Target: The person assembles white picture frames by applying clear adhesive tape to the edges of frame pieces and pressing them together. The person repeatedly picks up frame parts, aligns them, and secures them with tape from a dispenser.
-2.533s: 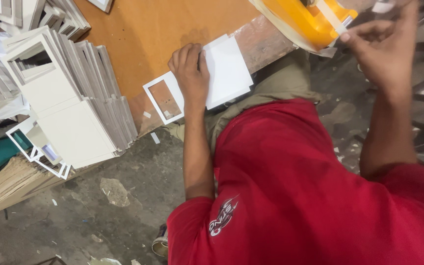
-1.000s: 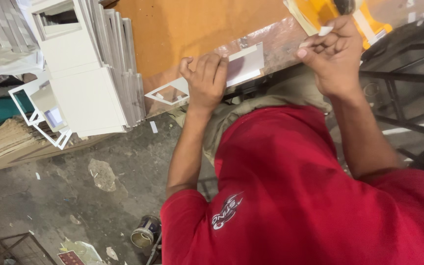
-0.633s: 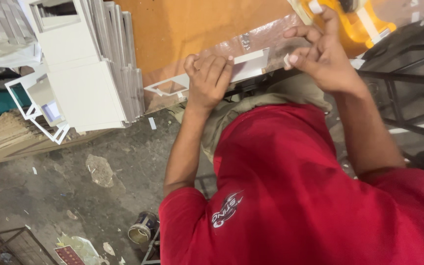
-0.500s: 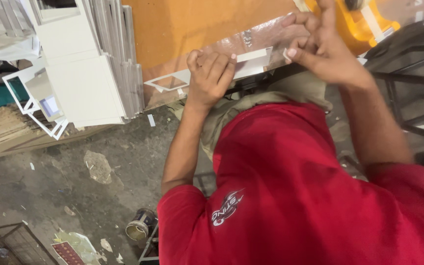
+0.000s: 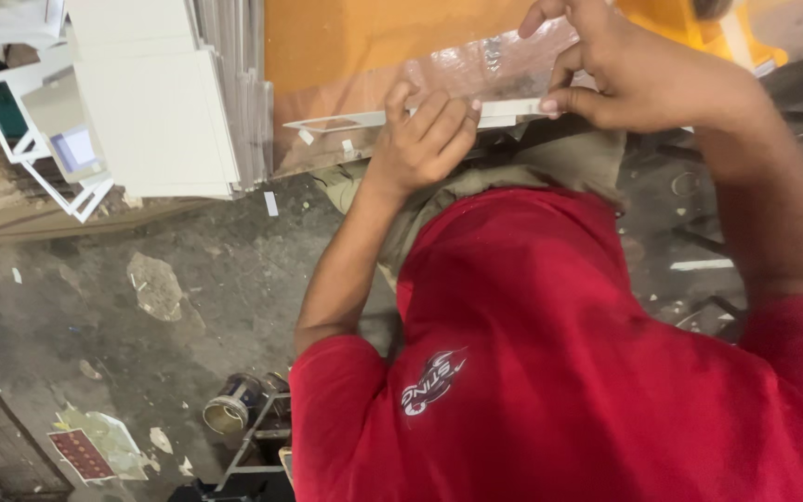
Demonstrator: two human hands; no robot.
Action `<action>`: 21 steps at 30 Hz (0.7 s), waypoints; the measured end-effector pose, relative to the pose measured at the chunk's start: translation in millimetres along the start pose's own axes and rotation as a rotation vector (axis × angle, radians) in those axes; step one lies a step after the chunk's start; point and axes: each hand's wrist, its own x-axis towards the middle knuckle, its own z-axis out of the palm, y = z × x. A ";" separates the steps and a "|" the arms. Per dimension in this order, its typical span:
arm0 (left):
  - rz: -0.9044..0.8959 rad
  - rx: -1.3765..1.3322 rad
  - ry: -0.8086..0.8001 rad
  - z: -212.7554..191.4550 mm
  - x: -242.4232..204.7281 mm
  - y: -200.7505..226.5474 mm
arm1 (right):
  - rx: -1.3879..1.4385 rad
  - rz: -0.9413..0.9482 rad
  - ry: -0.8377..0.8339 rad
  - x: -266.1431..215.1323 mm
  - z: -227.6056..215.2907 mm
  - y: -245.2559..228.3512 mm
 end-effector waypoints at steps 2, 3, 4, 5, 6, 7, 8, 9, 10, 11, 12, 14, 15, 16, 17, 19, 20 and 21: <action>0.007 0.011 0.036 1.3 0.6 0.6 | -0.011 0.035 -0.045 3.0 -1.7 -5.9; 0.012 0.015 0.054 1.2 0.8 0.7 | -0.017 0.053 -0.066 4.2 -2.6 -8.5; 0.016 0.014 0.056 0.7 0.9 0.8 | -0.061 0.065 -0.090 5.8 -3.6 -10.7; 0.022 0.011 0.058 0.2 1.0 0.5 | -0.105 0.078 -0.112 7.4 -4.3 -12.5; 0.028 0.007 0.060 -0.7 1.1 0.5 | -0.148 0.091 -0.133 8.6 -4.9 -14.1; 0.030 0.011 0.062 -1.3 1.4 0.8 | -0.133 0.093 -0.134 10.0 -5.0 -15.6; 0.032 0.014 0.064 -2.0 1.7 1.1 | -0.119 0.095 -0.134 11.5 -4.8 -16.9; 0.035 0.019 0.067 -2.6 1.9 1.0 | -0.105 0.095 -0.134 12.5 -4.8 -18.3; 0.038 0.015 0.070 -2.9 2.1 1.1 | -0.107 0.099 -0.133 12.8 -5.2 -19.7; 0.040 0.012 0.073 -3.3 2.1 1.3 | -0.108 0.102 -0.132 13.0 -5.4 -21.0; 0.042 0.009 0.076 -3.6 1.9 1.4 | -0.110 0.105 -0.131 13.2 -5.4 -22.1; 0.045 0.010 0.073 -3.3 0.7 1.9 | -0.131 0.139 -0.138 12.8 -5.5 -23.0; 0.048 0.011 0.071 -2.9 0.2 1.9 | -0.141 0.155 -0.140 12.8 -5.4 -22.9; 0.047 0.017 0.074 -2.5 -0.1 2.1 | -0.142 0.146 -0.142 13.3 -5.1 -22.3; 0.045 0.022 0.077 -2.1 -0.2 2.6 | -0.143 0.137 -0.143 13.9 -4.7 -21.8; 0.043 0.028 0.075 -2.0 -0.9 3.1 | -0.142 0.115 -0.144 14.6 -4.5 -20.0; 0.042 0.029 0.070 -1.9 -1.5 3.2 | -0.139 0.102 -0.144 14.8 -4.6 -18.9; 0.041 0.029 0.065 -2.0 -2.1 3.5 | -0.136 0.090 -0.143 14.5 -4.2 -18.1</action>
